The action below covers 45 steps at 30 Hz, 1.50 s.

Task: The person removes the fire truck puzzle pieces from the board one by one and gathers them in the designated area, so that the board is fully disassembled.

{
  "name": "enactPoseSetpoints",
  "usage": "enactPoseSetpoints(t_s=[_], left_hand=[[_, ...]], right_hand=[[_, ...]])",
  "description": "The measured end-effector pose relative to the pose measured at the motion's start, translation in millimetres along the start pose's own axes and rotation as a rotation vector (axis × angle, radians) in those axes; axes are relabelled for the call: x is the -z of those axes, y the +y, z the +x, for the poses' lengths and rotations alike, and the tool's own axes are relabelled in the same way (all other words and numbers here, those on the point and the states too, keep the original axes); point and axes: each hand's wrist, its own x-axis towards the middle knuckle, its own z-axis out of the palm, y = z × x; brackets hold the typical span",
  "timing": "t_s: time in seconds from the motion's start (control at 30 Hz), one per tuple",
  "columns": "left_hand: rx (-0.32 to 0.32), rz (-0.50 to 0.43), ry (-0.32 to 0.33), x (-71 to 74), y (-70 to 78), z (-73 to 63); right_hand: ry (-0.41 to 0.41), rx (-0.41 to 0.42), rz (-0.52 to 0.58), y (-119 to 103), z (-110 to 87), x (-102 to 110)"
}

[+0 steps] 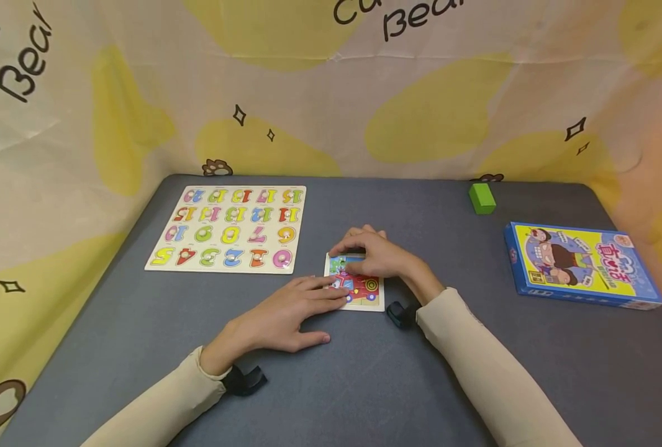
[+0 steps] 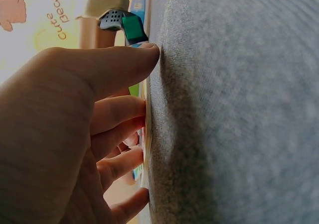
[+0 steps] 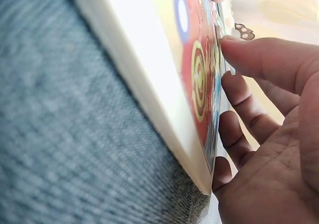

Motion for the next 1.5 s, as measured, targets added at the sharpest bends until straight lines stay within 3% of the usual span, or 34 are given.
enactPoseSetpoints(t_s=[0.63,1.17,1.5], left_hand=[[0.005,0.013,-0.003,-1.9,-1.0,-0.5],[0.025,-0.002,-0.025,-3.0,-1.2,-1.6],[0.015,-0.009,-0.019,-2.9,-0.7,-3.5]], right_hand=[[0.045,0.031,-0.063,-2,0.6,-1],[0.143,-0.142,-0.023,35,25.0,37],[0.142,-0.199,-0.045,35,40.5,43]])
